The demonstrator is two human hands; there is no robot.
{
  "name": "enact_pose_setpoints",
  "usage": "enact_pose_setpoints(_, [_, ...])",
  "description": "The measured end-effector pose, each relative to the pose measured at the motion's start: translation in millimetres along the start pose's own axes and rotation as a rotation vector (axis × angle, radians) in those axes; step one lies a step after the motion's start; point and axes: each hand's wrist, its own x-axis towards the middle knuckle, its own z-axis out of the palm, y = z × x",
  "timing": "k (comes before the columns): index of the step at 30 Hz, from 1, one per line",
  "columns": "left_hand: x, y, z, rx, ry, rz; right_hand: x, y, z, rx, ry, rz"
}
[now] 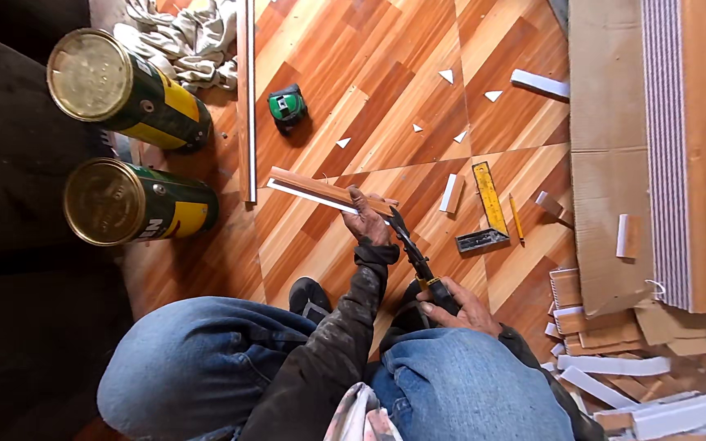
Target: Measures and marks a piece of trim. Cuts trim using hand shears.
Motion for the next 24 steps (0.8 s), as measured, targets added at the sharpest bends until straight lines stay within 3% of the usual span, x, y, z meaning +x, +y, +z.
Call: enact_pose_setpoints(24, [0.0, -4.0, -2.3, 0.075, -0.001, 0.054, -0.4, -0.6, -3.6, -0.068, -0.002, 0.001])
